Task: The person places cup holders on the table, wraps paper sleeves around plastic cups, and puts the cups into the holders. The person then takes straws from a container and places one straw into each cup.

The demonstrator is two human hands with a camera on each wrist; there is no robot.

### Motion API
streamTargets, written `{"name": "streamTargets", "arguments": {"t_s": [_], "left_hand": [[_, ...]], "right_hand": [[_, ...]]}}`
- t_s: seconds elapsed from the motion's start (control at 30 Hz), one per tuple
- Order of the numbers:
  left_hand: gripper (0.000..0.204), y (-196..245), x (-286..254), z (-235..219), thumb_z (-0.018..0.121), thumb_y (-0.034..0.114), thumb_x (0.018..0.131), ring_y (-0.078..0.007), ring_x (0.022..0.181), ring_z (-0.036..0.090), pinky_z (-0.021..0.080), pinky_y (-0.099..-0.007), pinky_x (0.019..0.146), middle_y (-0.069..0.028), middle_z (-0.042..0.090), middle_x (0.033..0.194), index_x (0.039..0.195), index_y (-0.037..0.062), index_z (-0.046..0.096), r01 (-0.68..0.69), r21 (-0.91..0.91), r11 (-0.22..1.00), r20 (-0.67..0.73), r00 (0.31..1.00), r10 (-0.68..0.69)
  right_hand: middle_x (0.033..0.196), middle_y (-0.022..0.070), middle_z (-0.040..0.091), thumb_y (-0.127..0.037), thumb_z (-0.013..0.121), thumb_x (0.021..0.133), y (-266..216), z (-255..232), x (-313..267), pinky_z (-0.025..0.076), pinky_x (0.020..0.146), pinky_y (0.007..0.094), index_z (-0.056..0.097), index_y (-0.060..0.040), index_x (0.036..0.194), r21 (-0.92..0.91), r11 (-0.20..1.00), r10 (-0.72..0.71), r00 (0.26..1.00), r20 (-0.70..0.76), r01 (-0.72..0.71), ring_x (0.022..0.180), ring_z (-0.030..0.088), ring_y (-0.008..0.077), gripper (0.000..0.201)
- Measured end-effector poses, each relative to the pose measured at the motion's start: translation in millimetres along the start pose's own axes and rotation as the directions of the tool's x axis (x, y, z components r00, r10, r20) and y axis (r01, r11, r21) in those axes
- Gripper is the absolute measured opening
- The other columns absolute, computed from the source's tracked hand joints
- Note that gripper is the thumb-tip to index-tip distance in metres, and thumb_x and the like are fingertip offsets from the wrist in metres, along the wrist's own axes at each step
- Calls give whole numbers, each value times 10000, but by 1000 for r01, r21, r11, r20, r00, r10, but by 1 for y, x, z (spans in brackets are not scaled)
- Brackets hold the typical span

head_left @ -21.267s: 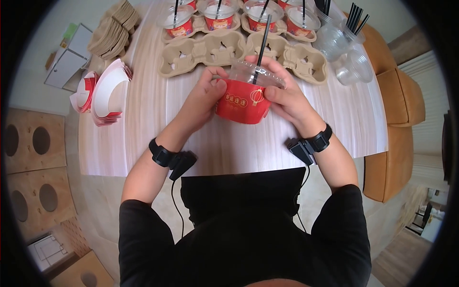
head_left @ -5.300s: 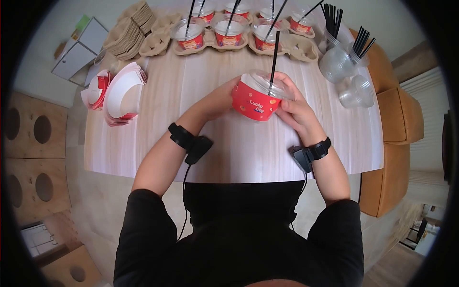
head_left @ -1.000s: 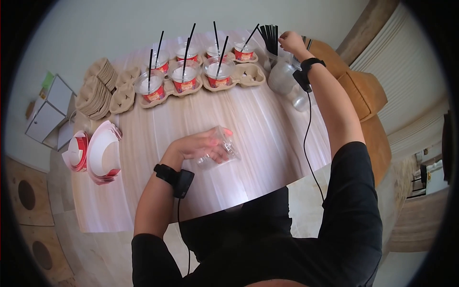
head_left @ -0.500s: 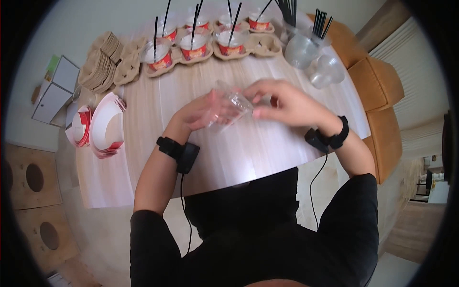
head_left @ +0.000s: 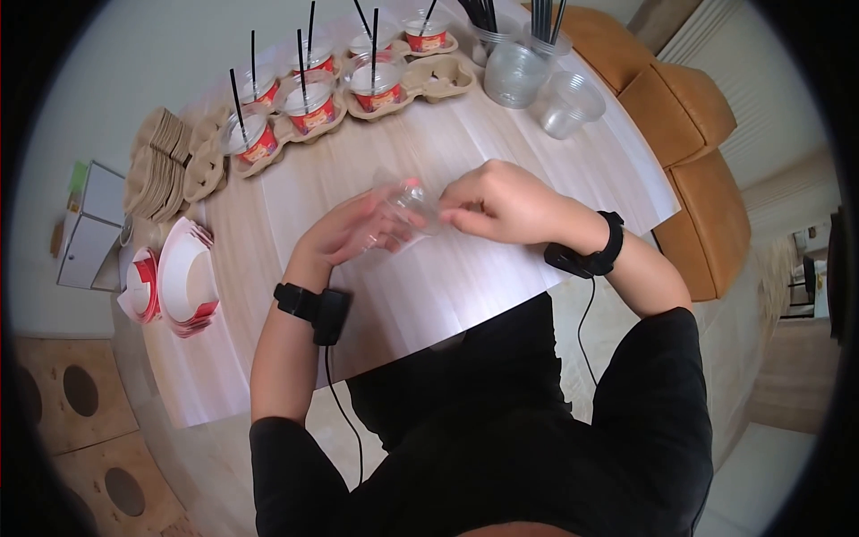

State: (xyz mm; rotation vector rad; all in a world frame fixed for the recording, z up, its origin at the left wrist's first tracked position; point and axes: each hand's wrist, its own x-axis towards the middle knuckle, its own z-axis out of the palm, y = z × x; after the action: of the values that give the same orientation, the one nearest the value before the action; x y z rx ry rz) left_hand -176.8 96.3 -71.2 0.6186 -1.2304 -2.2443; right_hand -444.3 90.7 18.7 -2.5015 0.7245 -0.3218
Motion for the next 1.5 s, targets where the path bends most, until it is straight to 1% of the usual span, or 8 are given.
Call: {"name": "streamTargets", "arguments": {"t_s": [0.13, 0.27, 0.33, 0.47, 1.07, 1.2, 1.33, 1.5], "left_hand": [[886, 0, -2, 2, 603, 601, 813, -184, 997, 585, 453, -331, 828, -154, 574, 1213, 1474, 116, 265, -34, 27, 999, 12, 999, 34], [921, 1, -1, -1, 587, 614, 811, -200, 975, 596, 464, -313, 804, -179, 579, 1211, 1478, 83, 238, -55, -40, 998, 15, 998, 56], [958, 0, 0, -1, 577, 624, 809, -211, 953, 603, 474, -305, 790, -196, 580, 1206, 1482, 50, 210, -66, -50, 997, 25, 997, 68], [929, -1, 0, 0, 560, 607, 833, -219, 974, 609, 479, -299, 797, -215, 563, 1230, 1474, 29, 216, -63, -45, 997, 43, 997, 65], [870, -3, 1, -4, 539, 570, 876, -239, 1023, 608, 506, -326, 824, -232, 541, 1240, 1466, 23, 207, -54, -105, 993, 39, 998, 59], [872, -5, 1, -8, 536, 588, 871, -235, 1017, 608, 505, -328, 827, -231, 540, 1249, 1459, 21, 232, -48, -107, 993, 27, 998, 51], [845, -7, 2, -8, 463, 625, 889, -251, 1032, 606, 504, -346, 846, -234, 527, 1275, 1445, 19, 271, -88, -109, 990, -39, 996, 84], [739, -3, 2, 0, 289, 610, 955, -280, 1164, 542, 440, -434, 976, -168, 516, 1314, 1424, 40, 328, -261, -250, 932, -185, 958, 219]], "right_hand": [[659, 52, 626, -64, 523, 862, 41, 3, 5, 465, 553, 266, 624, 17, 812, 301, 953, 92, 958, -272, -6, 589, 594, 120, 139], [697, 23, 618, -134, 484, 930, 75, -5, 13, 438, 522, 189, 607, -28, 843, 871, 456, 598, 788, -149, -181, 569, 562, 83, 184], [766, 41, 629, -123, 491, 940, 88, -7, 20, 453, 525, 200, 580, -36, 864, 986, 74, 665, 729, -161, 150, 611, 582, 93, 146], [860, 100, 631, -105, 474, 961, 125, -12, 47, 532, 583, 245, 524, 14, 985, 875, -109, 747, 620, -242, 473, 692, 626, 160, 132], [961, 173, 639, -166, 440, 1001, 152, -19, 73, 581, 584, 291, 479, 26, 1046, 800, -38, 899, 369, -234, 598, 752, 664, 214, 201], [942, 152, 643, -183, 426, 1007, 155, -17, 69, 574, 570, 281, 503, 11, 1010, 802, -48, 903, 369, -220, 595, 725, 657, 189, 209], [890, 88, 649, -226, 423, 1007, 118, 0, 56, 556, 565, 244, 556, -26, 941, 940, -214, 585, 805, -95, 266, 732, 645, 140, 249], [1035, 66, 643, -198, 541, 958, 16, 26, 35, 506, 789, 279, 621, -21, 1018, 828, 561, 229, 961, -155, 0, 875, 632, 177, 203]]}}
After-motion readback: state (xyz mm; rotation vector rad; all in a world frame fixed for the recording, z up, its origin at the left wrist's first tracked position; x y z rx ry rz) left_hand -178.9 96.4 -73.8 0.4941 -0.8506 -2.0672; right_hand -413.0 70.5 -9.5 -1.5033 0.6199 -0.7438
